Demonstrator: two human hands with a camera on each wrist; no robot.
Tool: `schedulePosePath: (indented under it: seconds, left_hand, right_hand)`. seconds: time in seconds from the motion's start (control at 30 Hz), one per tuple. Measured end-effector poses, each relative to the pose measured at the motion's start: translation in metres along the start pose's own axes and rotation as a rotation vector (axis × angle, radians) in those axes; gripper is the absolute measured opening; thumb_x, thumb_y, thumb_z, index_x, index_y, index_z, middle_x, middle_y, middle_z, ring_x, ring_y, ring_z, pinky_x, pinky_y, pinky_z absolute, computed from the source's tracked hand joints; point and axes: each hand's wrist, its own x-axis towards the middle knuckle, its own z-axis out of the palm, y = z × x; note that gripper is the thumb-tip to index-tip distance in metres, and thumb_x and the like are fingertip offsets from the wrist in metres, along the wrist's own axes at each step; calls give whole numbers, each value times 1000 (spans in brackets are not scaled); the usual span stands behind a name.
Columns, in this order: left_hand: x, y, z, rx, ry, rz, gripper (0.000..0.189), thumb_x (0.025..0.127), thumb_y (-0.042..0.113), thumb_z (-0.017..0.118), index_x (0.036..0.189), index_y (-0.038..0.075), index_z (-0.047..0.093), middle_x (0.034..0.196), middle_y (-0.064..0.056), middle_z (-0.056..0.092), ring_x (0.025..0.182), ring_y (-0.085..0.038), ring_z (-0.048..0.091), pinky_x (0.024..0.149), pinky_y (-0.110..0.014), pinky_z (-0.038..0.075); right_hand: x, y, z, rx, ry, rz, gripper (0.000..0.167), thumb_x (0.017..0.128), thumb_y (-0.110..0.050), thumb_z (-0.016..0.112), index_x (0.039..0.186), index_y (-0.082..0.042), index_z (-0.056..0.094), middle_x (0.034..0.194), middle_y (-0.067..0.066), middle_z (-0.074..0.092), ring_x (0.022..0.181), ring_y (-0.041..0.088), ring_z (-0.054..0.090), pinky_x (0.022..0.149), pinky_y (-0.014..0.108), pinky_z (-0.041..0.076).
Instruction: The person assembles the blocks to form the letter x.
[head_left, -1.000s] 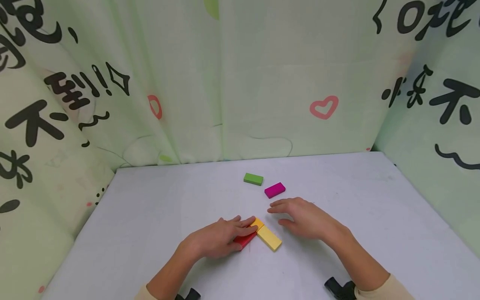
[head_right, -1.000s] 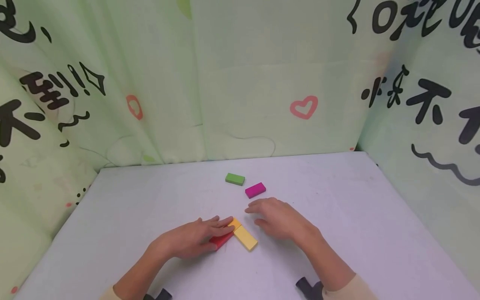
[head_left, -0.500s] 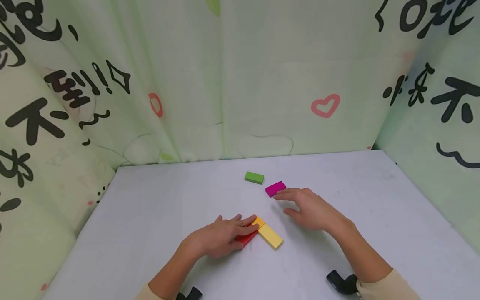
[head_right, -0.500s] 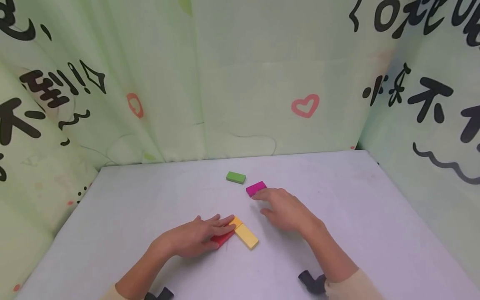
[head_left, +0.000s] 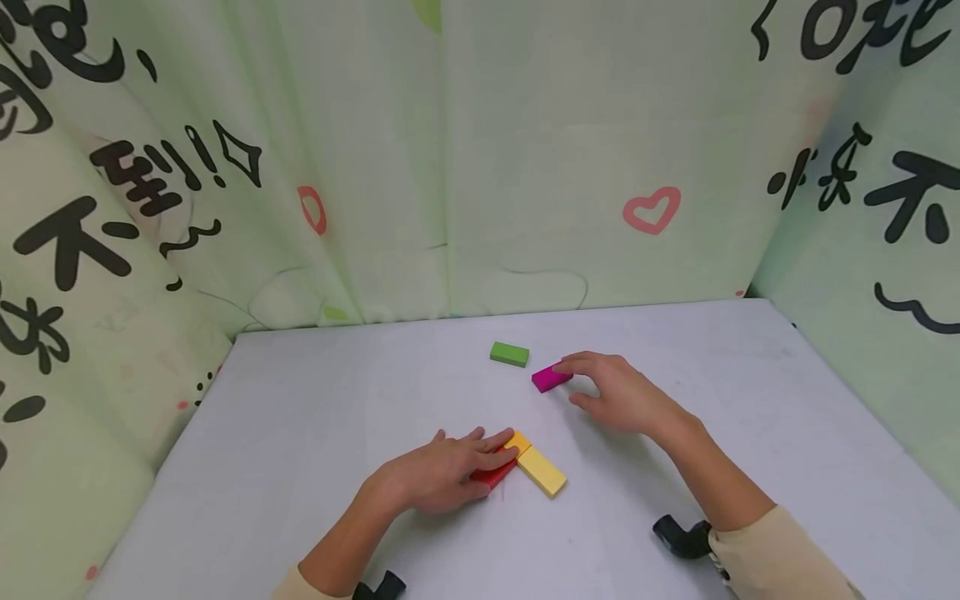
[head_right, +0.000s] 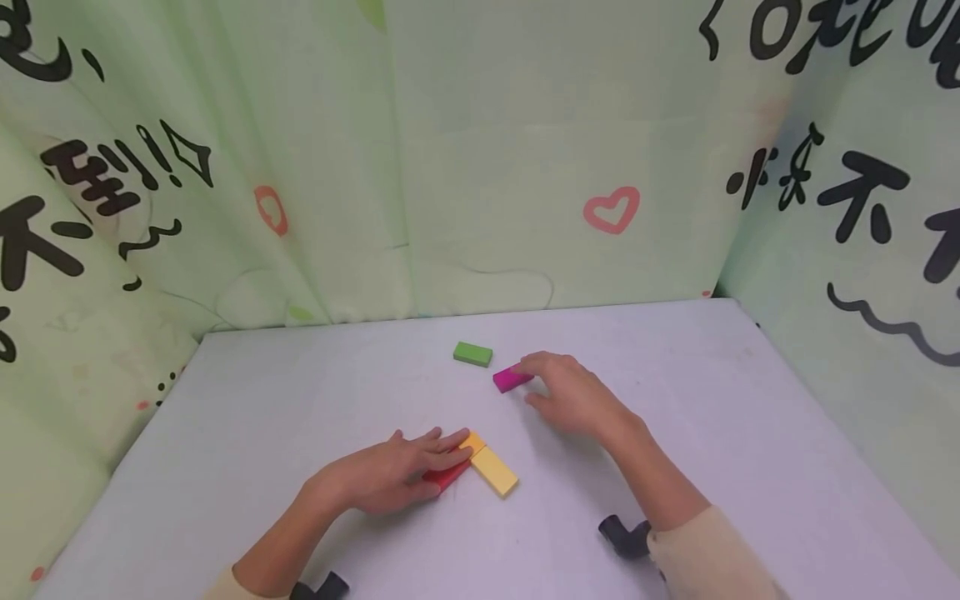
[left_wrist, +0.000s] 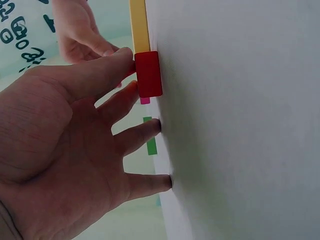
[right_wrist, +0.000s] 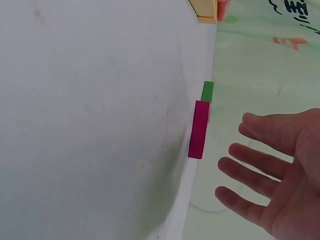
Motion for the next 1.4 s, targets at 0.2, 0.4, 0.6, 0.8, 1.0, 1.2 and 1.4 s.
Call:
schedulePosePath:
  seconds: [0.2,0.4,0.6,0.8,1.0,1.2,1.4]
  left_hand:
    - [0,-1,-1,7,8,4,58,105,28,62,159,36,43,171,16,27,160,-26,27,123,-69,24]
    - [-1,-2,-1,15,11,10,58,105,29,63,159,36,43,171,15,28,159,-27,28,122,-69,26]
    - [-1,-3,-1,12,7,8,59,104,30,64,159,36,43,171,15,28,159,-27,28,122,-69,27]
    - [-3,-4,1,8,16,16,59,104,29,65,159,36,44,171,15,29,159,-27,30,122,-68,28]
    - [-2,-4,0,12,20,23,58,104,29,64,158,36,44,170,15,29,158,-27,30,121,-68,28]
    - [0,-3,-1,17,18,30,57,104,30,64,158,37,45,170,16,29,158,-27,31,121,-68,28]
    - [0,-4,0,25,20,26,57,104,30,64,158,38,45,170,18,28,158,-25,31,122,-68,28]
  right_hand:
    - [12,1,0,-14,3,0,43,93,-6,74,135,-2,67,141,20,64,135,43,57,106,59,51]
    - [23,7,3,-4,-16,2,41,94,-5,73,134,-3,68,139,20,64,134,42,57,107,58,51]
    - [31,12,5,19,-25,13,40,92,-6,76,131,-4,70,135,17,66,130,41,58,105,58,52]
    - [41,16,7,68,-70,88,43,89,-7,78,132,-8,70,136,17,64,126,39,60,103,55,55]
    - [49,23,11,130,-84,119,44,87,-7,80,130,-10,71,133,16,63,120,35,60,94,45,59]
    - [53,30,14,136,-89,88,43,85,-5,82,127,-9,73,126,14,66,113,32,61,87,40,60]
    - [57,31,18,137,-94,77,40,86,-5,82,125,-10,74,123,12,68,109,28,60,85,38,59]
